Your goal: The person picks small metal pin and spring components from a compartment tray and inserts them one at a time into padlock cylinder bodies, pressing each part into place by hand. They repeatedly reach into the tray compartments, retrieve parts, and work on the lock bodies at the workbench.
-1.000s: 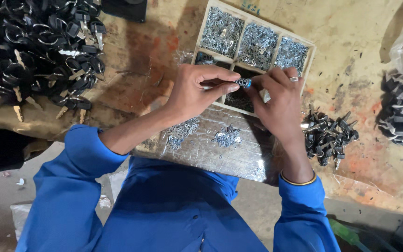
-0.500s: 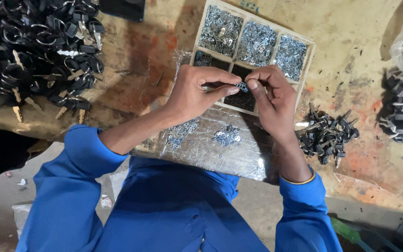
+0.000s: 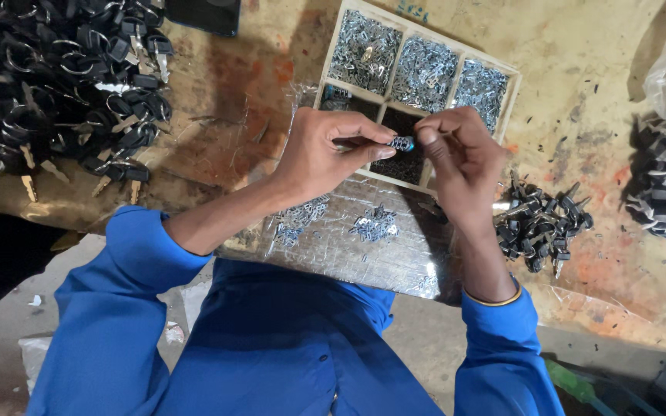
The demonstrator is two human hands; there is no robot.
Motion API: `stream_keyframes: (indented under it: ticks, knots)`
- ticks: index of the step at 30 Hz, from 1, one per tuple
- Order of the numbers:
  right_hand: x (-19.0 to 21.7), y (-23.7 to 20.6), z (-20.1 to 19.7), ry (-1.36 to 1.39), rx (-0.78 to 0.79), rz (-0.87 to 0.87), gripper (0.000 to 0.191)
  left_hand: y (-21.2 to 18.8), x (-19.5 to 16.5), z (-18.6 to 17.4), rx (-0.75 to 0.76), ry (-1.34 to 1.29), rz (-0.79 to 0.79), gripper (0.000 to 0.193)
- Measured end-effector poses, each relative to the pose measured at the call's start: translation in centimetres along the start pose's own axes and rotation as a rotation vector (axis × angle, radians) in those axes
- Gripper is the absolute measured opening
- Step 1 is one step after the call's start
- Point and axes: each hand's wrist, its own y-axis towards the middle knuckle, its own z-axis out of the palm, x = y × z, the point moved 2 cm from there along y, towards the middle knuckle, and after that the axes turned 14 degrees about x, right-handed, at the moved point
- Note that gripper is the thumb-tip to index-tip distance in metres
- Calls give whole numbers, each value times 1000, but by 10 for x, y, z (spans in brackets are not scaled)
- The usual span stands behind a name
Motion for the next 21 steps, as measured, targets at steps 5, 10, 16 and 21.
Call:
stream_keyframes:
  ticks: [5,10,16,21]
  knots:
    - [-6,0,4,148,123,122,10,0,1,1,-18,-26,9,15]
    - [-10,0,8,259,116,148,11,-1,1,2,-32,-11,-17,14]
    - [-14,-1,12,354,79,167,10,0,1,1,-21,13,-4,14]
    - [-16,-3,13,367,85,147,10,-1,0,1,-35,24,-3,15]
